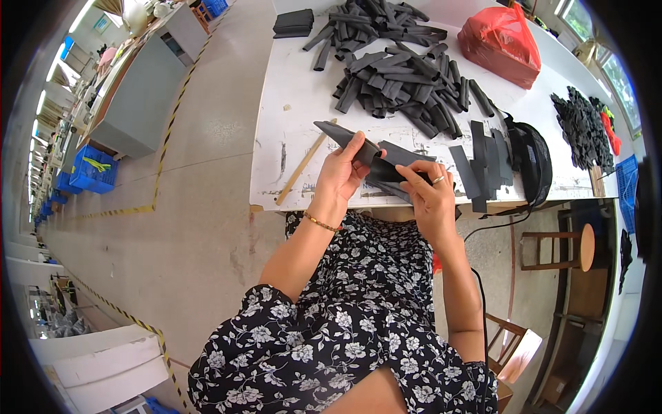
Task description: The person repeatedly picks up small, dark gray rectangular components from a pile on a white table. They insert one component into a slot on another, then place the assembled pair onto a growing stack. The process is repeated continuously throughout the clip.
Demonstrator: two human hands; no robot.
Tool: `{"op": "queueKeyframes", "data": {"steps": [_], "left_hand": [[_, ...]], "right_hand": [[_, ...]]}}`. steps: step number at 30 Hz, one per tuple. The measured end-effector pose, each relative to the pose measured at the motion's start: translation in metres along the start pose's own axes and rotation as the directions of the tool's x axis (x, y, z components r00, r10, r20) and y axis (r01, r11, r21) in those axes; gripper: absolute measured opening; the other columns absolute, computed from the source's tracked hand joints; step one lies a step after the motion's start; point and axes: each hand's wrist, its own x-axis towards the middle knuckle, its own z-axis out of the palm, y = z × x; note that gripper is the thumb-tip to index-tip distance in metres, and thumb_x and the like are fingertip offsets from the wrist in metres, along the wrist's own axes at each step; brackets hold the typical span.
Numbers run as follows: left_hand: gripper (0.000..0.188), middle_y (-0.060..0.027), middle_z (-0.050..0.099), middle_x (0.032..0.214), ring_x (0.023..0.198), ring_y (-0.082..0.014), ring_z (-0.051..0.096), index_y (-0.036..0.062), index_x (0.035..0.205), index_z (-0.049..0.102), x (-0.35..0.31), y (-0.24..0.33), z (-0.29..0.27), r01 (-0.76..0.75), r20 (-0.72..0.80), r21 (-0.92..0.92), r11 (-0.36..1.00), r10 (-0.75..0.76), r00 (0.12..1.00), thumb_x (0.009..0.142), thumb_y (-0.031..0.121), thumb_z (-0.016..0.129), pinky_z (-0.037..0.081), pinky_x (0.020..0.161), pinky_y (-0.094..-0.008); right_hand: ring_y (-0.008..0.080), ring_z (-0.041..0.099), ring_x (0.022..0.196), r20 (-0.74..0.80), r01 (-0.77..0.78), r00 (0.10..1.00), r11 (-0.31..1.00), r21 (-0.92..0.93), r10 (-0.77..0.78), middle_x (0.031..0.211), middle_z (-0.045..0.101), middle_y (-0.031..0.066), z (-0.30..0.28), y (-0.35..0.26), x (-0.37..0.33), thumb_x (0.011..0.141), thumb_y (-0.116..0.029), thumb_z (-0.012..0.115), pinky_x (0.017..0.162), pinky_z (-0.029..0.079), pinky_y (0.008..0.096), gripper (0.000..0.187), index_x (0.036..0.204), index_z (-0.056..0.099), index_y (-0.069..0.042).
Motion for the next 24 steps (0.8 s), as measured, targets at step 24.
{"op": "queueKeyframes", "data": {"steps": [24], "left_hand": [[0.035, -0.0137, 0.068, 0.096, 0.081, -0.0224, 0.07, -0.0066, 0.104, 0.06, -0.021, -0.004, 0.014, -0.136, 0.008, 0.153, 0.979, 0.136, 0.991, 0.086, 0.021, 0.075, 0.063, 0.065, -0.035]], "right_hand": [[0.0213, 0.056, 0.092, -0.092, 0.117, 0.982, 0.909, -0.4, -0.167, 0.101, 0.058, -0.0001, 0.001, -0.003, 0.004, 0.07, -0.007, 0.063, 0.083, 0.042, 0.039, 0.036, 0.105, 0.071, -0.01]]}}
